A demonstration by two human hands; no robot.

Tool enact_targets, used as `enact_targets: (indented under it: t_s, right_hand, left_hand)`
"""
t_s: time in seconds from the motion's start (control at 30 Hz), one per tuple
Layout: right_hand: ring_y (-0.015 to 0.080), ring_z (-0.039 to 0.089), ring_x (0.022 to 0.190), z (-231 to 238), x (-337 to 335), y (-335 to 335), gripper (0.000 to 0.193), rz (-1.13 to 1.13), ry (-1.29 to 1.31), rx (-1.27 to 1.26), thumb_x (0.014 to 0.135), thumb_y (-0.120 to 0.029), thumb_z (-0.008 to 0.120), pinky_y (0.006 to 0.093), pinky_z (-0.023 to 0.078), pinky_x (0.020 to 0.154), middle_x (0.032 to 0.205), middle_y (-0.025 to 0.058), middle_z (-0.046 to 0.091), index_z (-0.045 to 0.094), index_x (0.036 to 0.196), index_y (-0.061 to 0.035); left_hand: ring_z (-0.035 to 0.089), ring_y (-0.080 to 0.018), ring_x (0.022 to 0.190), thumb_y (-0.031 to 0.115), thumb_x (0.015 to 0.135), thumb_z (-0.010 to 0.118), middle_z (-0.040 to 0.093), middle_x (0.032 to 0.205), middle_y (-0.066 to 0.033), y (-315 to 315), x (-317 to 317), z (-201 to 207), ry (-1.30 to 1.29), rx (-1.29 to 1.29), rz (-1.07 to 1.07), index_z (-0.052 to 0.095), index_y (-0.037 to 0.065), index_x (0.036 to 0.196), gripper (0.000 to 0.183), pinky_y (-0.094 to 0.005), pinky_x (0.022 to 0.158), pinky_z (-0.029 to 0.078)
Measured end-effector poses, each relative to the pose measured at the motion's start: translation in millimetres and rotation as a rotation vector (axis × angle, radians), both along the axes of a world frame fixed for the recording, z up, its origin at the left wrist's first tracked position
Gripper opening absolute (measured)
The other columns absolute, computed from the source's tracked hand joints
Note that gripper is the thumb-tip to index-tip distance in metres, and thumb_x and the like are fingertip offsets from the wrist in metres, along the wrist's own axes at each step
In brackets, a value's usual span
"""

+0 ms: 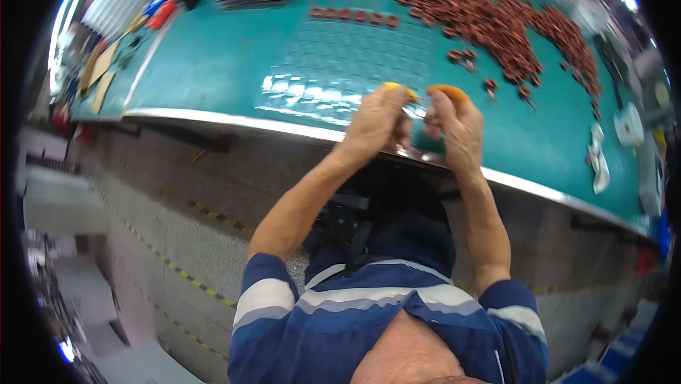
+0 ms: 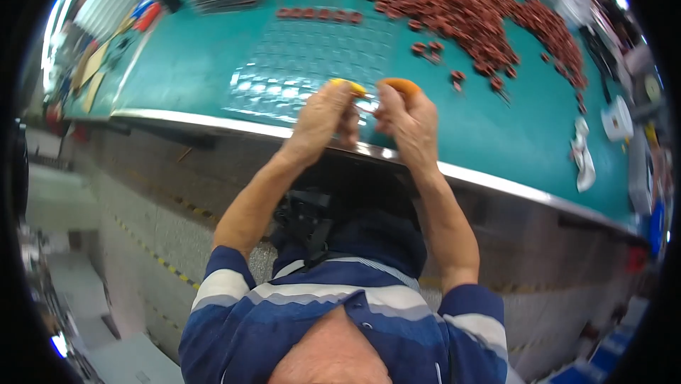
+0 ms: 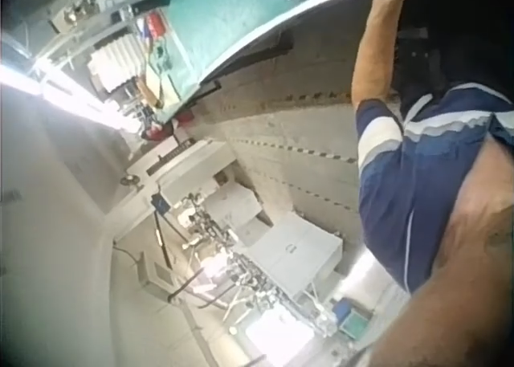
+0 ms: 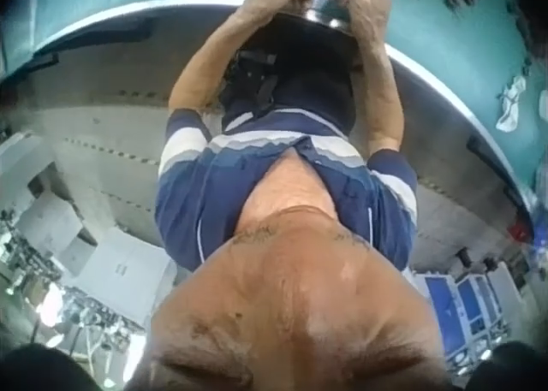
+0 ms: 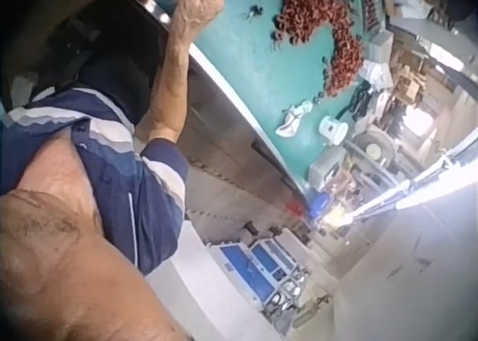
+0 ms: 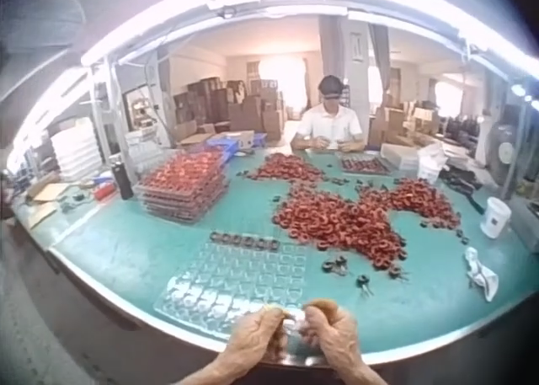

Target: Placing copper-wound toroidal inductors into individual slots of a plastic blister tray on a workbench.

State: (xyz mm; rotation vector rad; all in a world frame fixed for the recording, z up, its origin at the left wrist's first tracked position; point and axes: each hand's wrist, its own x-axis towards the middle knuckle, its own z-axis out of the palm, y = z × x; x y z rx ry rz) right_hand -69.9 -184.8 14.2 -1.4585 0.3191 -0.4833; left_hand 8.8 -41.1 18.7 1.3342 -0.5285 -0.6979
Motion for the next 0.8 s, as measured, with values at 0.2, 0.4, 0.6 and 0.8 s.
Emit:
enact_targets:
  t_s: [0.2, 0.4, 0.6, 0.8]
  right_hand:
    - [0.0079, 0.053, 0.053, 0, -13, -6, 0.019, -0.06, -0.041, 0.07, 0.093, -0.018, 0.061, 0.0192, 0.04, 0.048, 0.067, 0.0025, 0.057, 0.063, 0.098, 0.0001]
    - [0.0087, 0.055, 0.056, 14, -3, -4, 0.018, 0.063, -0.075, 0.081, 0.092, -0.013, 0.061, 0.0202, 0.042, 0.051, 0.071, 0.0038, 0.061, 0.063, 0.101, 0.0028]
    - [0.01, 0.061, 0.064, 10, -12, 1, 0.021, 0.002, -0.169, -0.066, 0.091, -0.016, 0.066, 0.0201, 0.045, 0.055, 0.076, 0.0062, 0.065, 0.063, 0.1, 0.0023]
    - [0.0102, 0.059, 0.059, -2, -14, -11, 0.036, -0.047, -0.15, 0.096, 0.095, -0.032, 0.059, 0.0194, 0.045, 0.051, 0.076, 0.0073, 0.063, 0.059, 0.1, 0.0037]
  left_hand:
    - [0.055, -0.0067, 0.054, 0.033, 0.099, 0.05, 0.058, 0.075, -0.0023, -7, -2, -2, -0.027, -0.036, -0.116, 0.056, 0.001, 0.108, 0.033, -0.0197, 0.044, 0.043]
    - [0.053, -0.0049, 0.064, 0.014, 0.094, 0.058, 0.058, 0.087, -0.0015, 2, -2, 1, -0.096, -0.126, -0.055, 0.053, 0.0, 0.116, 0.027, -0.0184, 0.052, 0.042]
    - [0.049, -0.0049, 0.063, 0.016, 0.095, 0.058, 0.058, 0.077, -0.0002, -3, -12, 6, -0.222, -0.148, 0.044, 0.056, -0.001, 0.106, 0.02, -0.0206, 0.055, 0.041]
    - [0.057, -0.0125, 0.065, 0.015, 0.093, 0.059, 0.063, 0.08, -0.008, -5, -8, 10, -0.565, -0.046, 0.189, 0.057, -0.001, 0.105, 0.02, -0.0268, 0.057, 0.045]
